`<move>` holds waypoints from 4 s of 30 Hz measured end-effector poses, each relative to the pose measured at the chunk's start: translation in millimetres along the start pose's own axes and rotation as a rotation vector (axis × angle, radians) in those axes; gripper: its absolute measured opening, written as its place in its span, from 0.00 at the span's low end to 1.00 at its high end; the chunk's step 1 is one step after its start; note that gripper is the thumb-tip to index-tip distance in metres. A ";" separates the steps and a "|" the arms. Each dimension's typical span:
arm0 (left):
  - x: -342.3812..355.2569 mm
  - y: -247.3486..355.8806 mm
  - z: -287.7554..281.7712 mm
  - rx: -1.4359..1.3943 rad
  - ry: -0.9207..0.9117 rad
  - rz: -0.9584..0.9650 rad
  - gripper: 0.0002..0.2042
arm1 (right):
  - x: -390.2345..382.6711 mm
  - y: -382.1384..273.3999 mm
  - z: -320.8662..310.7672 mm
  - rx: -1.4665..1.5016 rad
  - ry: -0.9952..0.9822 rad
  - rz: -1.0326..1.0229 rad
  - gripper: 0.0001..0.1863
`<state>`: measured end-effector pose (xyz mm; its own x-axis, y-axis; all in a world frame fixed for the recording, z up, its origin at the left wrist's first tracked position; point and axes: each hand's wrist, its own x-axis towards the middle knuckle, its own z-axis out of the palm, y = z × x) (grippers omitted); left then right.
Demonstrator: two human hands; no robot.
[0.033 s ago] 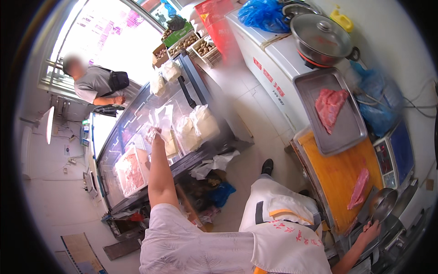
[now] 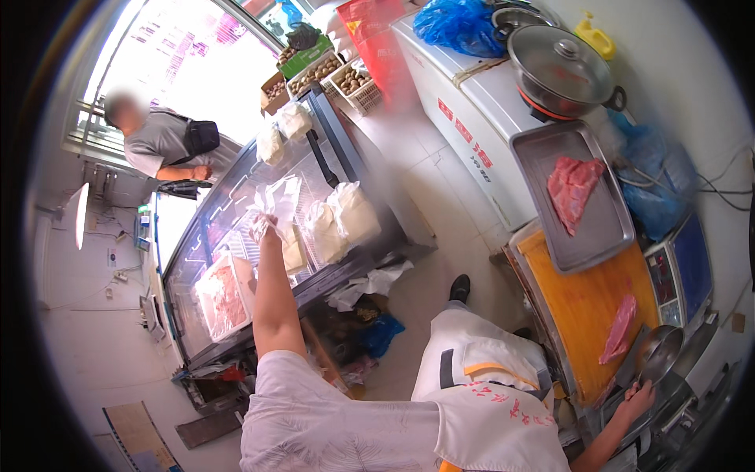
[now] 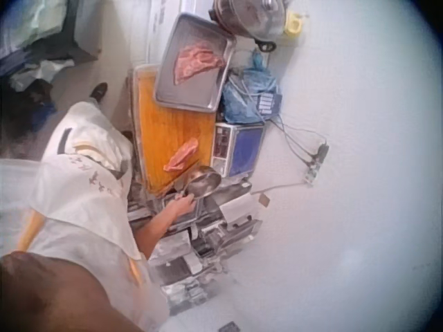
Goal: The person retrieves a piece of meat from a refrigerated display case, weighs it, and cuts it into smaller pieces on a cutting board using a cleaver. The person then places the cut meat into a plastic bag.
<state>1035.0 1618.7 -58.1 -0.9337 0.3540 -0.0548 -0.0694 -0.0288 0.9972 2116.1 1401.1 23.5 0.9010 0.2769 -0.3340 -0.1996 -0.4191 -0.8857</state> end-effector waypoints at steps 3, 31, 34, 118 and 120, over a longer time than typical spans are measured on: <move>33.9 -45.5 25.2 0.343 -0.206 -0.133 0.06 | -18.8 -4.6 19.0 -0.030 0.031 -0.056 0.09; -713.1 20.9 246.4 0.778 -1.386 -0.032 0.08 | 343.3 -71.2 149.3 -0.326 0.098 -0.174 0.26; -717.1 13.6 226.6 0.889 -1.318 0.017 0.09 | 265.0 -111.0 115.4 -0.101 -0.068 -0.042 0.30; -1163.1 35.2 633.9 1.427 -2.154 0.800 0.17 | 86.9 58.8 -39.6 -0.329 0.038 -0.443 0.15; -1168.6 33.9 641.4 1.365 -2.138 0.806 0.20 | 87.4 58.1 -37.1 -0.348 0.032 -0.434 0.14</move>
<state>2349.0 1803.7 72.7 0.6425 0.5006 -0.5802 0.7552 -0.5420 0.3686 2197.6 1368.9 -45.2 0.8844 0.4638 0.0520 0.3264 -0.5351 -0.7791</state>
